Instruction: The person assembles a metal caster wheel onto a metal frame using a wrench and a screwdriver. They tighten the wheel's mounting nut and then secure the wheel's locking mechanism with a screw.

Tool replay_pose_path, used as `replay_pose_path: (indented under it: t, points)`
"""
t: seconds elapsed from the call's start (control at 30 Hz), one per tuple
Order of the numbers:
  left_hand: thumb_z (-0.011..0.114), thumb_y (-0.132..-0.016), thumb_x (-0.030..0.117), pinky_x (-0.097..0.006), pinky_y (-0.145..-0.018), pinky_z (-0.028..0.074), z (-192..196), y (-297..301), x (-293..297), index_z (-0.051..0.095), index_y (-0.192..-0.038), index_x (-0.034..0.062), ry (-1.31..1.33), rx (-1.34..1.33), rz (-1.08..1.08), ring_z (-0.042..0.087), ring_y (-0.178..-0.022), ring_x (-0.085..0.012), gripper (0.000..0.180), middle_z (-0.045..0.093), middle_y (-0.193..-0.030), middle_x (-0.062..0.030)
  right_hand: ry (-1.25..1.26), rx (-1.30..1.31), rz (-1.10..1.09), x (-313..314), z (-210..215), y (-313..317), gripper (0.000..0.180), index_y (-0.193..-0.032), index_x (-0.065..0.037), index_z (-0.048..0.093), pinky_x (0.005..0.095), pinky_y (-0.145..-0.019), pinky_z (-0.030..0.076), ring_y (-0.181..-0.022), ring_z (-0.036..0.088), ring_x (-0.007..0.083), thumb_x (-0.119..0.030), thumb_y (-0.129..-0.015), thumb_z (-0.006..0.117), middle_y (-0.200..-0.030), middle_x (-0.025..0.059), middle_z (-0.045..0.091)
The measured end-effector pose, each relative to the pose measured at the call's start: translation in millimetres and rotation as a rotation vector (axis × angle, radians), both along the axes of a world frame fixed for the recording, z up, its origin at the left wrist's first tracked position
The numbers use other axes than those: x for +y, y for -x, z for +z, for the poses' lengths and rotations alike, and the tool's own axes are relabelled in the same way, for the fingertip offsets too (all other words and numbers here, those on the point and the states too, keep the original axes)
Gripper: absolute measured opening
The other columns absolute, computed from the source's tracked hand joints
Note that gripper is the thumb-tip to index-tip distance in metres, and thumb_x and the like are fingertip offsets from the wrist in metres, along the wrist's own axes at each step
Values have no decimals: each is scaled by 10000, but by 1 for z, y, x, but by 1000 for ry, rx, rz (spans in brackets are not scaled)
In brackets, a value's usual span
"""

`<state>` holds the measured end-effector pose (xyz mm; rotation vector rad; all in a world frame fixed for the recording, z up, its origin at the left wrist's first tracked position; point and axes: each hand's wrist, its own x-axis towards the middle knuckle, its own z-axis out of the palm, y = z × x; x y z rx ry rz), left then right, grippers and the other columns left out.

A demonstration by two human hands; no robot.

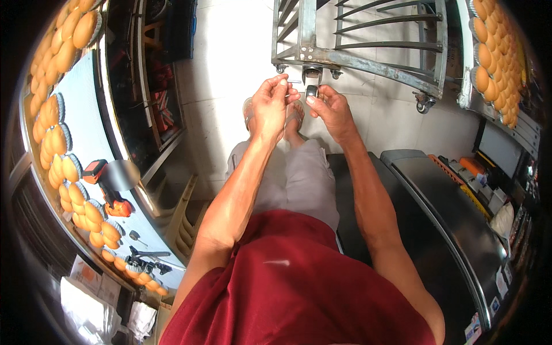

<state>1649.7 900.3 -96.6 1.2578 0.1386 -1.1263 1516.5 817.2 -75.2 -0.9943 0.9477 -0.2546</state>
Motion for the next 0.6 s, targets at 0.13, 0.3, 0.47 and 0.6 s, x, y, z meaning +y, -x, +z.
replay_pose_path:
  t: [0.13,0.3,0.47,0.6]
  points:
    - [596,-1004,126,-298,-786,615,6,0,2,605,-1174,-60,17,-45,3,641,-827,-148,251,623,-948,-99,-4,-53,-49,-2,-8,-4,230,-1031,-32,611,249,-668,435,-706,474,56,-230,-940,686,-849,-20,564]
    - [573,-1012,104,-286,-777,600,5,3,1,609,-1164,-57,53,-95,-5,672,-828,-154,225,664,-929,-113,153,51,53,-7,1,-8,287,-1072,-27,616,257,-674,447,-715,484,61,-303,-992,613,-853,-11,545]
    - [544,-1016,80,-276,-773,600,9,0,1,594,-1162,-64,61,-41,4,708,-857,-177,212,698,-944,-149,339,285,205,-8,9,-12,403,-1070,-20,607,269,-656,463,-695,499,92,-406,-1037,494,-844,8,552]
    - [539,-1020,91,-282,-771,607,-2,1,2,590,-1166,-61,134,-33,30,716,-856,-185,217,706,-945,-157,287,256,34,6,7,-23,400,-945,-36,560,291,-623,447,-622,395,87,-403,-1057,447,-729,-15,429]
